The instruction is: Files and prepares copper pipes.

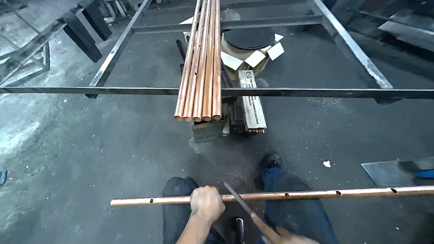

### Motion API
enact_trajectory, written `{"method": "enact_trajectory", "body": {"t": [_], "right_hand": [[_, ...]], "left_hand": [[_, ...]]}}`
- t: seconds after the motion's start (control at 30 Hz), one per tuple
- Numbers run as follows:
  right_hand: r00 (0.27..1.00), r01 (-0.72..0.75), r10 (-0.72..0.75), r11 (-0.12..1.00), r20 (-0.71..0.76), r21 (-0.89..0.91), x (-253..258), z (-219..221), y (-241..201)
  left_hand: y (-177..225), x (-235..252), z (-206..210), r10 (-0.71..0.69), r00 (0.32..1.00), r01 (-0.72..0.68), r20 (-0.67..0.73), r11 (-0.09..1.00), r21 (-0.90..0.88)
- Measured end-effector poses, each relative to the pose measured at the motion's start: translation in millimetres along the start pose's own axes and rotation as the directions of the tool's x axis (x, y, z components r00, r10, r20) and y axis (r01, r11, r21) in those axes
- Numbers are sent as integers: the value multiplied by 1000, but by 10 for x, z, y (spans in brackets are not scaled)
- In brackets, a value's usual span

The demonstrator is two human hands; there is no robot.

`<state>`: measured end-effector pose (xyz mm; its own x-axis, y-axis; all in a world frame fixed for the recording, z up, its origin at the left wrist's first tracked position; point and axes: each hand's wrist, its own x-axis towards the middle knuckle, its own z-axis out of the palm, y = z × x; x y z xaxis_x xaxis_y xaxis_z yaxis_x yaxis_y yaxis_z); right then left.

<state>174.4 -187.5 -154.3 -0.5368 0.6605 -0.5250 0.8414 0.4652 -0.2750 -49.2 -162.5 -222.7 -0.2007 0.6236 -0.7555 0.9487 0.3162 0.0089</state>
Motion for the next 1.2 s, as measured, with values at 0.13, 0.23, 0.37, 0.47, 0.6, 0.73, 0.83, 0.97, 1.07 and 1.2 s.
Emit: {"method": "enact_trajectory", "body": {"t": [0.13, 0.23, 0.37, 0.47, 0.6, 0.73, 0.83, 0.97, 1.07, 1.2], "right_hand": [[983, -112, 121, 991, 141, -69, 744, -184, -117], [981, -152, 149, 988, 125, 20, 548, -272, 55], [982, -134, 156, 974, -109, 184, -79, -261, 478], [974, -151, 186, 957, -129, 247, -232, -219, 669], [968, -115, 166, 961, -190, 253, -166, -204, 635], [966, -50, 107, 971, -237, 234, -148, -191, 622], [972, -58, 106, 972, -207, 226, -179, -163, 653], [972, -59, 106, 974, -212, 218, -200, -159, 670], [964, -50, 99, 979, -246, 200, -181, -143, 667], [965, -37, 83, 982, -247, 185, -158, -102, 659]], "left_hand": [[3, 0, 48, -11, 999, 13, -53, 1000, 28], [-22, -56, 113, 6, 990, -2, -143, 1000, 29], [-63, -142, 261, 129, 958, -126, -257, 992, 27], [-31, -147, 420, 207, 890, -191, -407, 978, 80], [-1, -103, 522, 236, 825, -196, -513, 972, 133], [38, -98, 523, 241, 804, -195, -544, 971, 141], [50, -87, 497, 228, 826, -185, -516, 973, 135], [69, -86, 427, 212, 868, -174, -449, 977, 124], [71, -79, 389, 200, 892, -167, -406, 979, 115], [53, -72, 262, 211, 936, -193, -281, 977, 90]]}}
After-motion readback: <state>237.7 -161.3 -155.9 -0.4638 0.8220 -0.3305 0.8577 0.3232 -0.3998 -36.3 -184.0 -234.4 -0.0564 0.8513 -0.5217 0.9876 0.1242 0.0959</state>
